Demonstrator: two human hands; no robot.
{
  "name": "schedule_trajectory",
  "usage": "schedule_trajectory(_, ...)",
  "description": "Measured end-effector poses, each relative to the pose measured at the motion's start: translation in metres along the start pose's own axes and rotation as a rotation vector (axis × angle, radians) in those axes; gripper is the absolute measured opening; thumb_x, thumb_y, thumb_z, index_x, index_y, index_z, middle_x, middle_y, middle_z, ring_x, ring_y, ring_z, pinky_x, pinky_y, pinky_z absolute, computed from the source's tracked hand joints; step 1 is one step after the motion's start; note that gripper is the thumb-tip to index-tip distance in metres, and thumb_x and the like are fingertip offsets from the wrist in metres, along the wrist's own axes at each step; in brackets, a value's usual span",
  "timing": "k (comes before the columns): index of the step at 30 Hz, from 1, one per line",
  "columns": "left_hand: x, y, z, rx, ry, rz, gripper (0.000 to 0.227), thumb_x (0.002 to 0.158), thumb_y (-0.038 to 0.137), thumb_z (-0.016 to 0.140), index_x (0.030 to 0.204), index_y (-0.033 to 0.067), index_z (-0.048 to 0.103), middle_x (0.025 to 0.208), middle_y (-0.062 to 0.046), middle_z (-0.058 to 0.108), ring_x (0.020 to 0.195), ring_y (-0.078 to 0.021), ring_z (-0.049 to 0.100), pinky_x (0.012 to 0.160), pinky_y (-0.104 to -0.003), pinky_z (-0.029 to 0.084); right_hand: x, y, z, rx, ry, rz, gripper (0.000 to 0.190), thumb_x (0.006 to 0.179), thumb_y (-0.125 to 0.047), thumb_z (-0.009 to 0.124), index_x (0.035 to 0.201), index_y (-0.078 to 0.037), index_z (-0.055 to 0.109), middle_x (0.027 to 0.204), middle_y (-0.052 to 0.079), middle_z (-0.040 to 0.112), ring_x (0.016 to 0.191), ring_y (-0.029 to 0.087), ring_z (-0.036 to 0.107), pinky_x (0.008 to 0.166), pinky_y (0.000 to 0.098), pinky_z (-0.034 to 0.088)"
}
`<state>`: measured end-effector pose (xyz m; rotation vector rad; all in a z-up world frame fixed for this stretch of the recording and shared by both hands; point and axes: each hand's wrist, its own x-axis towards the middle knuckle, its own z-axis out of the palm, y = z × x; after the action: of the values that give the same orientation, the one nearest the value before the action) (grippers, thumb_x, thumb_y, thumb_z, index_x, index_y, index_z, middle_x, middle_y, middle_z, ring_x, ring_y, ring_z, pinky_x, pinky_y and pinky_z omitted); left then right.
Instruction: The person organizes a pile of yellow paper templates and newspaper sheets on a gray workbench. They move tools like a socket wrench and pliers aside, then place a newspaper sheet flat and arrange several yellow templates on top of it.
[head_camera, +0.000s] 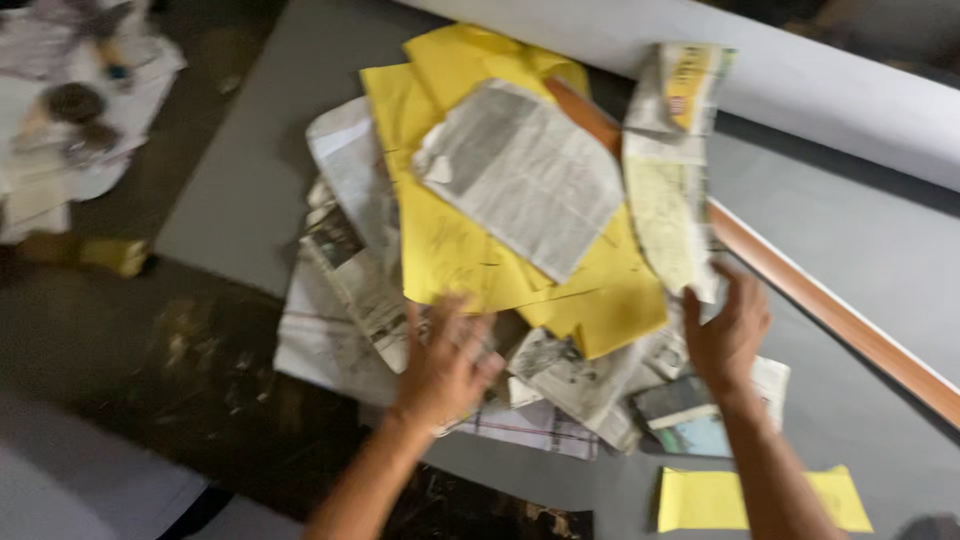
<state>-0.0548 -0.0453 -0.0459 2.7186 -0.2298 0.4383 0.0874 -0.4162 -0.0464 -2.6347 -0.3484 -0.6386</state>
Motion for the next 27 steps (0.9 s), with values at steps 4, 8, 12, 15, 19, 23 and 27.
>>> schedule_trajectory(4, -0.046, 0.043, -0.012, -0.052, 0.013, -0.149, 0.067, 0.092, 0.05, 0.064, 0.148, 0.0141, 0.052, 0.161, -0.021, 0.032, 0.148, -0.0415, 0.031, 0.114, -0.076, 0.01, 0.052, 0.032, 0.016, 0.038, -0.091, 0.088, 0.041, 0.108, -0.017, 0.07, 0.142, -0.002, 0.053, 0.137, 0.021, 0.058, 0.132, 0.037, 0.055, 0.11, 0.0508, 0.045)
schedule_trajectory(8, -0.071, 0.045, -0.031, -0.11, 0.193, -0.246, 0.064, 0.094, 0.045, 0.065, 0.147, 0.0113, 0.049, 0.163, -0.022, 0.031, 0.15, -0.0434, 0.03, 0.117, -0.073, 0.013, 0.078, 0.075, 0.005, -0.046, -0.154, 0.17, 0.054, 0.104, -0.021, 0.069, 0.152, -0.003, 0.052, 0.145, 0.028, 0.052, 0.132, 0.043, 0.052, 0.108, 0.0546, 0.042)
schedule_trajectory(12, -0.07, 0.002, -0.039, -0.072, 0.337, -0.237, 0.068, 0.091, 0.04, 0.067, 0.148, 0.0098, 0.046, 0.161, -0.024, 0.033, 0.15, -0.0448, 0.032, 0.121, -0.067, 0.022, 0.098, 0.112, -0.003, -0.103, -0.11, 0.127, 0.054, 0.107, -0.026, 0.067, 0.151, -0.002, 0.049, 0.153, 0.026, 0.048, 0.14, 0.044, 0.048, 0.114, 0.0557, 0.039)
schedule_trajectory(15, -0.066, -0.039, -0.034, -0.018, 0.264, -0.345, 0.067, 0.088, 0.035, 0.067, 0.145, 0.0042, 0.047, 0.154, -0.03, 0.04, 0.146, -0.049, 0.037, 0.119, -0.066, 0.024, 0.127, 0.139, -0.005, -0.016, -0.198, 0.258, 0.06, 0.102, -0.031, 0.065, 0.152, -0.005, 0.045, 0.155, 0.027, 0.043, 0.134, 0.046, 0.048, 0.11, 0.0552, 0.041)
schedule_trajectory(19, -0.095, -0.085, -0.025, 0.06, 0.171, -0.574, 0.058, 0.09, 0.032, 0.06, 0.14, 0.0057, 0.05, 0.147, -0.027, 0.049, 0.144, -0.0477, 0.043, 0.121, -0.061, 0.03, 0.171, 0.16, 0.018, -0.013, -0.097, 0.028, 0.062, 0.103, -0.029, 0.064, 0.155, -0.002, 0.043, 0.156, 0.029, 0.043, 0.142, 0.046, 0.043, 0.117, 0.0523, 0.037)
schedule_trajectory(23, -0.075, -0.125, 0.042, 0.168, 0.108, -0.649, 0.058, 0.09, 0.037, 0.058, 0.141, 0.0109, 0.049, 0.148, -0.024, 0.049, 0.144, -0.0464, 0.043, 0.12, -0.064, 0.028, 0.22, 0.172, 0.061, -0.14, -0.046, -0.088, 0.07, 0.102, -0.033, 0.06, 0.16, -0.002, 0.035, 0.166, 0.031, 0.034, 0.152, 0.051, 0.032, 0.121, 0.0633, 0.027)
schedule_trajectory(27, -0.06, -0.132, 0.103, 0.242, 0.028, -0.65, 0.057, 0.091, 0.041, 0.056, 0.142, 0.0162, 0.048, 0.149, -0.02, 0.049, 0.144, -0.045, 0.042, 0.119, -0.067, 0.026, 0.26, 0.188, 0.096, -0.238, -0.002, -0.11, 0.103, 0.093, -0.055, 0.063, 0.169, -0.003, 0.017, 0.172, 0.034, 0.016, 0.157, 0.058, 0.01, 0.117, 0.0809, 0.005)
